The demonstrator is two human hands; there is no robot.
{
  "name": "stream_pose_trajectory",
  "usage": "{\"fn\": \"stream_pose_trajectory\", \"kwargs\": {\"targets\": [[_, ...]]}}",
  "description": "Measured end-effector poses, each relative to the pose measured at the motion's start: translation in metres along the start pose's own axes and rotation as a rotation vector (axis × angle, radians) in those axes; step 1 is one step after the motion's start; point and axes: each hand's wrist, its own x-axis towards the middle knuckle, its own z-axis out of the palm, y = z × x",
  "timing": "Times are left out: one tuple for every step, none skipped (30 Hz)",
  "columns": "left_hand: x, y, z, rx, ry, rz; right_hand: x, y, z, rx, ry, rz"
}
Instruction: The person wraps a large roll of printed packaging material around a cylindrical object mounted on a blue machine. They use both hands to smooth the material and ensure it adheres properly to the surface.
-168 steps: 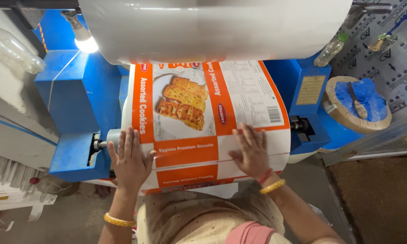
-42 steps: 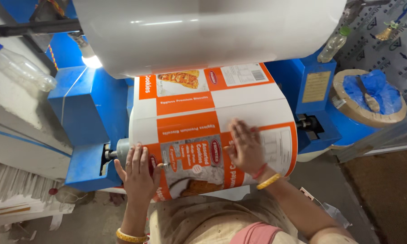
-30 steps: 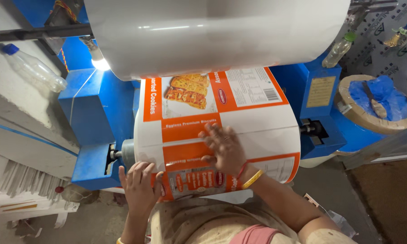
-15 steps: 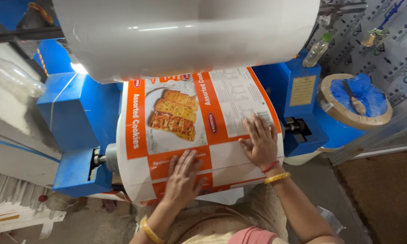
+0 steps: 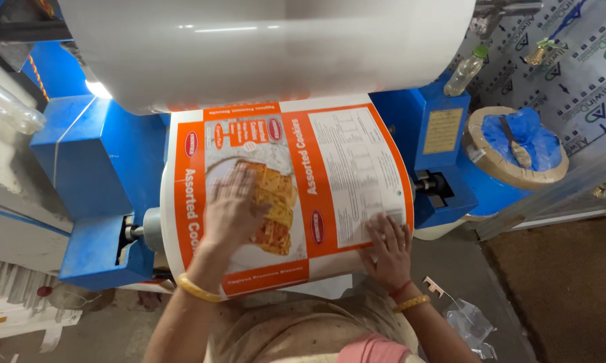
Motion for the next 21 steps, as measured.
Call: {"fn": "stream_pose_trajectory", "kwargs": {"targets": [[-0.002, -0.016, -0.001, -0.011, 0.017, -0.075, -0.005, 0.003, 0.000, -0.005, -0.001, 0.010], [-0.005, -0.033, 0.000, -0.020, 0.035, -0.151, -0.007, 0.005, -0.001, -0.008, -0.002, 0.020], [-0.011, -0.051, 0.001, -0.018, 0.109, -0.164, -0.007, 0.007, -0.001, -0.011, -0.002, 0.029], [-0.020, -0.066, 0.005, -0.015, 0.182, -0.176, -0.004, 0.011, -0.003, -0.015, -0.010, 0.038], [-0.031, -0.078, 0.010, -0.012, 0.255, -0.189, 0.002, 0.015, -0.005, -0.018, -0.017, 0.046], [-0.042, -0.086, 0.017, -0.002, 0.293, -0.184, 0.008, 0.018, -0.006, -0.024, -0.024, 0.057], [-0.054, -0.093, 0.023, 0.008, 0.331, -0.179, 0.015, 0.019, -0.007, -0.029, -0.031, 0.068], [-0.065, -0.097, 0.029, 0.020, 0.370, -0.172, 0.025, 0.019, -0.006, -0.033, -0.034, 0.081], [-0.073, -0.097, 0.036, 0.018, 0.417, -0.152, 0.035, 0.019, -0.006, -0.038, -0.038, 0.093], [-0.079, -0.094, 0.042, 0.017, 0.464, -0.132, 0.046, 0.016, -0.003, -0.020, -0.035, 0.076], [-0.085, -0.093, 0.046, 0.017, 0.512, -0.112, 0.057, 0.011, 0.002, -0.001, -0.033, 0.058], [-0.092, -0.091, 0.049, 0.030, 0.547, -0.102, 0.066, 0.003, 0.006, 0.018, -0.031, 0.042], [-0.098, -0.088, 0.050, 0.042, 0.581, -0.093, 0.076, -0.007, 0.011, 0.024, -0.041, -0.004], [-0.104, -0.085, 0.051, 0.055, 0.616, -0.085, 0.086, -0.019, 0.017, 0.030, -0.051, -0.051], [-0.108, -0.083, 0.051, 0.057, 0.645, -0.082, 0.095, -0.034, 0.022, 0.036, -0.061, -0.098], [-0.111, -0.082, 0.051, 0.060, 0.675, -0.080, 0.100, -0.051, 0.024, 0.054, -0.120, -0.123], [-0.115, -0.082, 0.050, 0.063, 0.704, -0.078, 0.105, -0.069, 0.025, 0.071, -0.179, -0.149], [-0.118, -0.081, 0.050, 0.057, 0.710, -0.075, 0.108, -0.088, 0.025, 0.108, -0.178, -0.226], [-0.121, -0.082, 0.049, 0.050, 0.717, -0.073, 0.111, -0.105, 0.026, 0.145, -0.177, -0.304], [-0.123, -0.082, 0.049, 0.044, 0.724, -0.067, 0.112, -0.122, 0.025, 0.154, -0.436, -0.272], [-0.126, -0.082, 0.048, 0.029, 0.719, -0.068, 0.111, -0.133, 0.024, 0.162, -0.694, -0.237]]}}
